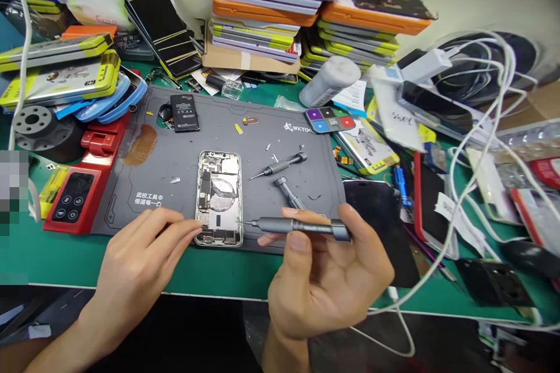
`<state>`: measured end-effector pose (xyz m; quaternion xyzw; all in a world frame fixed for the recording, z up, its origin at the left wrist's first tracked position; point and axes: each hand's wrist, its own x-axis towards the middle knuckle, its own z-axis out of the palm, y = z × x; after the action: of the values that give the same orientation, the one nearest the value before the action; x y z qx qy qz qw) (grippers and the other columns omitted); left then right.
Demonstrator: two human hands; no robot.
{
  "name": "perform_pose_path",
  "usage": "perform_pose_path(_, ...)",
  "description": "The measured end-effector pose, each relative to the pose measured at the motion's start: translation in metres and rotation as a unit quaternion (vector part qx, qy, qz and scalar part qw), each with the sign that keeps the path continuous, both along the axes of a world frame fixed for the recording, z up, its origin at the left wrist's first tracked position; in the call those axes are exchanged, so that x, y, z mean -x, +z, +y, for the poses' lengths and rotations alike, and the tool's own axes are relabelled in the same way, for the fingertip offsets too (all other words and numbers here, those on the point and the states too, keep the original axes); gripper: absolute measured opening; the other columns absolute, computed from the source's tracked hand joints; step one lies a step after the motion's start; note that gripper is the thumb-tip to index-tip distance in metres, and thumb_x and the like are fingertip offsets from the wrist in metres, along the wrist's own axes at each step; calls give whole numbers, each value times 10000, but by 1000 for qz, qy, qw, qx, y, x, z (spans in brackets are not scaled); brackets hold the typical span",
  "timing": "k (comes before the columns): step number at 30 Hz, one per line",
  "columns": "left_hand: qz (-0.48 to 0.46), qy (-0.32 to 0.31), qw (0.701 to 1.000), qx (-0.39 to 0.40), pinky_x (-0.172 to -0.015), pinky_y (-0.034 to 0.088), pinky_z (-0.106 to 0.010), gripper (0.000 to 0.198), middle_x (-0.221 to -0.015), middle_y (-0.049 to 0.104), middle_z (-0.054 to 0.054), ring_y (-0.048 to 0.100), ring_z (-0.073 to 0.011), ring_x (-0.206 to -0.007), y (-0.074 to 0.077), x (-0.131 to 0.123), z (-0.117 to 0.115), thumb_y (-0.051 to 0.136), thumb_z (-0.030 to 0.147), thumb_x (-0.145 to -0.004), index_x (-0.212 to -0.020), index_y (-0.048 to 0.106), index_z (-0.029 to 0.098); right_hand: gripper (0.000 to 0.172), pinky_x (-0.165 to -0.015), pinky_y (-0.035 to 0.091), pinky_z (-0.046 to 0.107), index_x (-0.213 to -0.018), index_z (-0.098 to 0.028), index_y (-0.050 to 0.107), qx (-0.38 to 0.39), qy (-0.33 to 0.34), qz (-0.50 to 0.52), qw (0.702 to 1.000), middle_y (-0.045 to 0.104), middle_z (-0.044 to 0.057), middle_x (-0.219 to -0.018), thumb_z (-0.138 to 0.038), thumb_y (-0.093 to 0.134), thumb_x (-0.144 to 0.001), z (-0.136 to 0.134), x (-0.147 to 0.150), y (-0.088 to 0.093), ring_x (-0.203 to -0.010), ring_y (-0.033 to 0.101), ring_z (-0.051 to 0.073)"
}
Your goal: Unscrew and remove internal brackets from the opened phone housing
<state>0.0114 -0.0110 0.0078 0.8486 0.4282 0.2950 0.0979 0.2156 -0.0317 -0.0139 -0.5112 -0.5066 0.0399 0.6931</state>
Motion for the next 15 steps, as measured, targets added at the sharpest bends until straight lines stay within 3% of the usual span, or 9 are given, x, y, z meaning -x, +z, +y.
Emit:
perform_pose_path(3,-46,48,998,-5,-933,533,-256,224,-1087,726,20,685,-95,-946,3,15,-4,707,97,-1037,-1213,745,230,617,-637,746,290,-1539,-278,594,-4,23,21,1000,713,68,-1186,19,650,-1001,0,3,3,-991,772,204)
perform_pose_path(7,-66,148,986,-50,-843,543,-266,243,-1070,759,23,690,-107,-909,3,39,-6,748,78,-999,-1175,758,245,550,-743,753,293,-1527,-249,598,64,131,66,987,745,60,-1179,19,591,-1047,-6,16,7,-862,781,158)
perform_pose_path(12,-82,128,987,-51,-869,556,-271,240,-1046,791,18,726,-110,-903,-6,48,-6,744,62,-995,-1179,747,216,469,-837,748,302,-1503,-274,616,134,210,57,967,726,69,-1285,-43,579,-1096,-11,36,1,-1039,778,187)
perform_pose_path(15,-89,108,989,-52,-915,555,-263,242,-1043,794,14,732,-106,-937,-9,49,-7,744,46,-989,-1182,738,193,435,-849,741,294,-1493,-295,617,153,216,65,962,725,57,-1290,-79,569,-1118,-10,41,-2,-966,779,163)
